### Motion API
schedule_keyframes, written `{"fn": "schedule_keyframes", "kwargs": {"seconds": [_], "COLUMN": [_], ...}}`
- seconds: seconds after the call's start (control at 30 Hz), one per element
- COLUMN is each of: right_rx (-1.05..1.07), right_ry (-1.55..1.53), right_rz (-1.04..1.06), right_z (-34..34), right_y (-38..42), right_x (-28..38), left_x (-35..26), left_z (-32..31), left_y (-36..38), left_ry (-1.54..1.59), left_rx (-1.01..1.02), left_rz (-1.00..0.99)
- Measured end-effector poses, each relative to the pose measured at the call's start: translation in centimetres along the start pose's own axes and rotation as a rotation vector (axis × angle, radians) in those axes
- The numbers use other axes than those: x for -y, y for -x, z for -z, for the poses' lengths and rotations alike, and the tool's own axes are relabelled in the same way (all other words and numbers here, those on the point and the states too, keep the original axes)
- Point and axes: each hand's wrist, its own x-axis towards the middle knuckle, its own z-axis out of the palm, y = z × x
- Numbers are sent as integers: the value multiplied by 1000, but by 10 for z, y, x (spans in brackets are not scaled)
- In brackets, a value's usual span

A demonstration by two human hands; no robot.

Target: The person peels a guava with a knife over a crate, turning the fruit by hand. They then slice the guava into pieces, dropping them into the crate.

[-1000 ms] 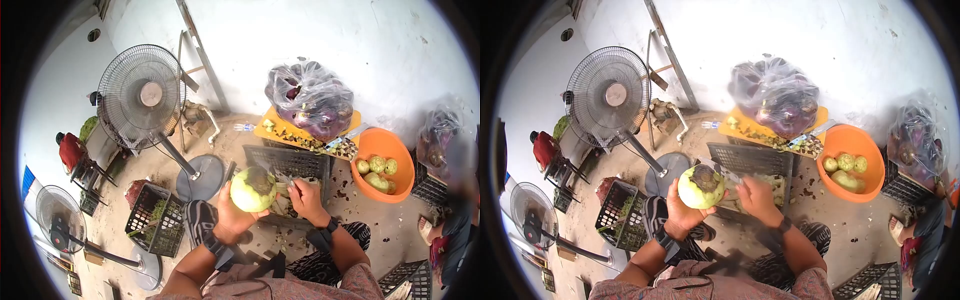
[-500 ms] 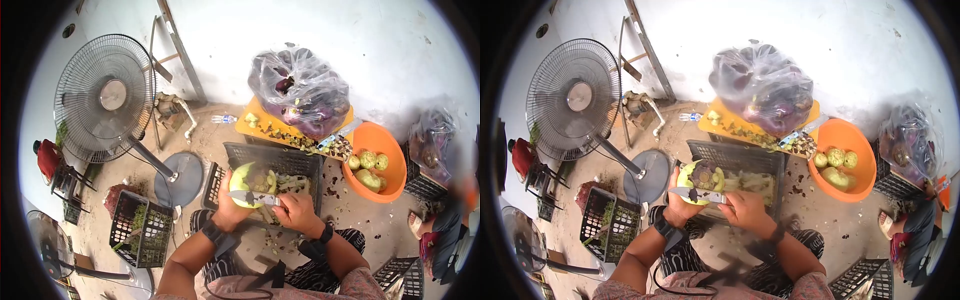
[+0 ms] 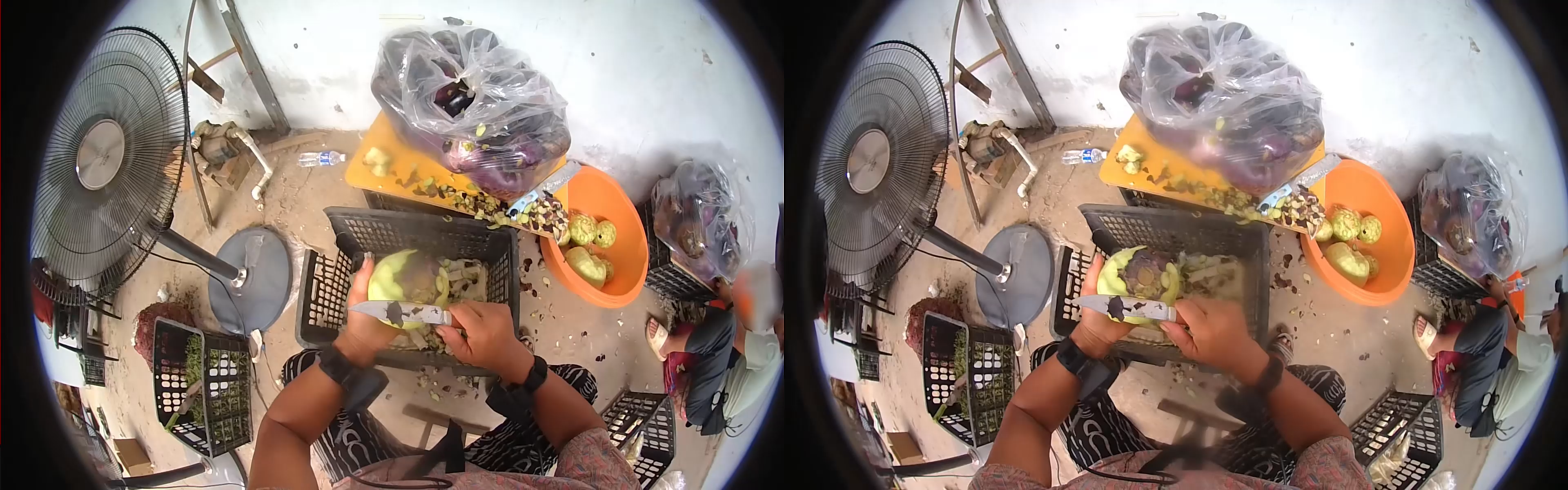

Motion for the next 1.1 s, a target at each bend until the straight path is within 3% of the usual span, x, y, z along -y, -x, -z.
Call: {"fn": "schedule_keyframes", "kwargs": {"seconds": [0.37,0.47,0.53,0.63,0.9,1.1], "right_rx": [-4,-20,-30,-20,-90,-114], "right_ry": [7,-21,-34,-11,100,55], "right_rz": [6,-7,-14,-5,-99,-91], "right_z": [-12,-12,-10,-4,3,1], "right_y": [-11,-9,-7,-3,12,20], "right_x": [1,-1,0,5,7,23], "left_x": [-11,-10,-8,-3,11,16], "left_z": [15,15,6,2,-10,-6], "left_y": [9,12,14,9,13,12], "left_ry": [53,115,4,-44,-50,-67], "left_rx": [71,256,78,-18,9,57], "left_rz": [21,68,25,6,119,89]}}
